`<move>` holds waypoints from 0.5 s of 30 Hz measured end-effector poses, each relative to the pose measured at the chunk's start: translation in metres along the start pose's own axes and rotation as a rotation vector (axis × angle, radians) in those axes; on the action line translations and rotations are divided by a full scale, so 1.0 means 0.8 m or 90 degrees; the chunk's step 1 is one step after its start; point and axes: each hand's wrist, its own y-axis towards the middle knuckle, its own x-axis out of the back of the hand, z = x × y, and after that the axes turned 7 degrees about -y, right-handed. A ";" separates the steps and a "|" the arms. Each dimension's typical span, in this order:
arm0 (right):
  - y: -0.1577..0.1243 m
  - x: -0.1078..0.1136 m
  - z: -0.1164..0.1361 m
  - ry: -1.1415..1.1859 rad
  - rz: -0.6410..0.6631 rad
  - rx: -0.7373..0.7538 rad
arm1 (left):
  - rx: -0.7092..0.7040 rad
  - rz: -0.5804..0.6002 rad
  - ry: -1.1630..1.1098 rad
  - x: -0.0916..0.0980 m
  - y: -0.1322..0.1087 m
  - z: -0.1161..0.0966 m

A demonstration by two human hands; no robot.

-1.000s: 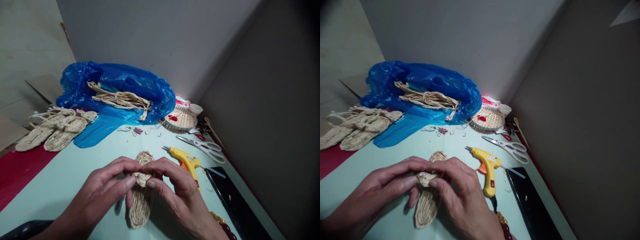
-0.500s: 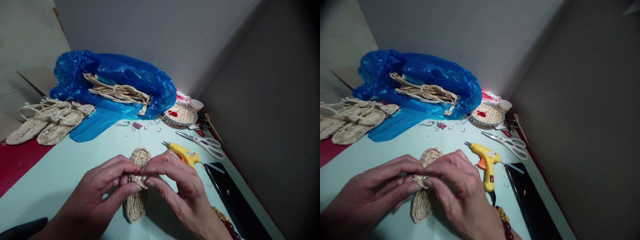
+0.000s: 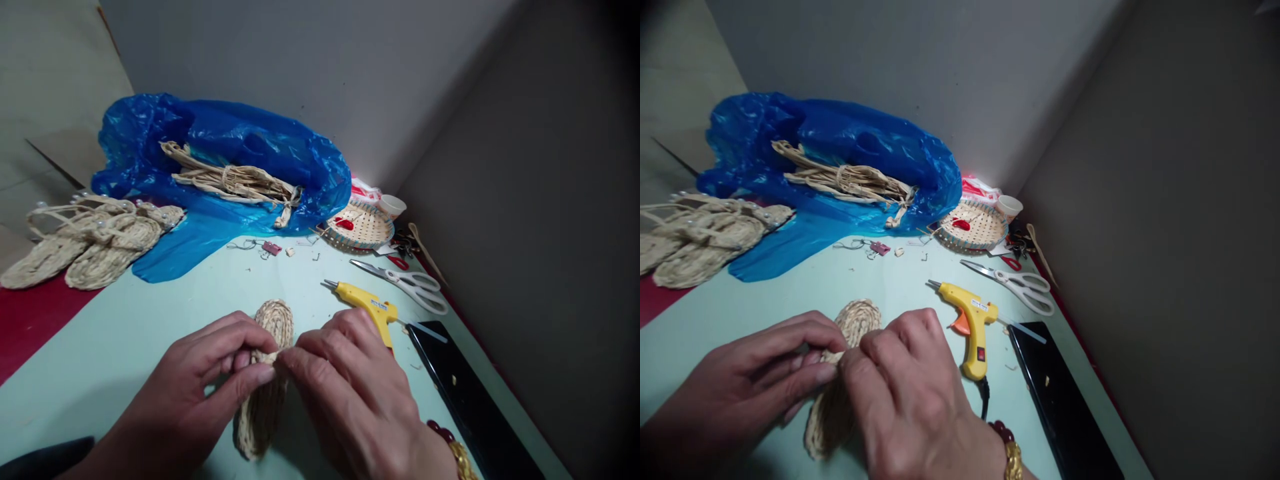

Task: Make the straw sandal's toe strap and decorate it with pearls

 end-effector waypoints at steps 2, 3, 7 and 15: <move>0.001 -0.001 0.001 -0.021 0.010 0.016 | -0.010 0.024 -0.030 0.000 0.002 0.006; 0.001 -0.001 0.001 -0.028 0.011 0.022 | -0.007 0.034 -0.045 0.000 0.002 0.008; -0.003 -0.006 -0.004 -0.018 -0.008 0.016 | 0.072 0.021 -0.085 -0.005 0.001 0.005; 0.000 -0.009 -0.013 0.150 -0.071 -0.111 | 0.149 -0.009 -0.137 -0.002 0.000 -0.009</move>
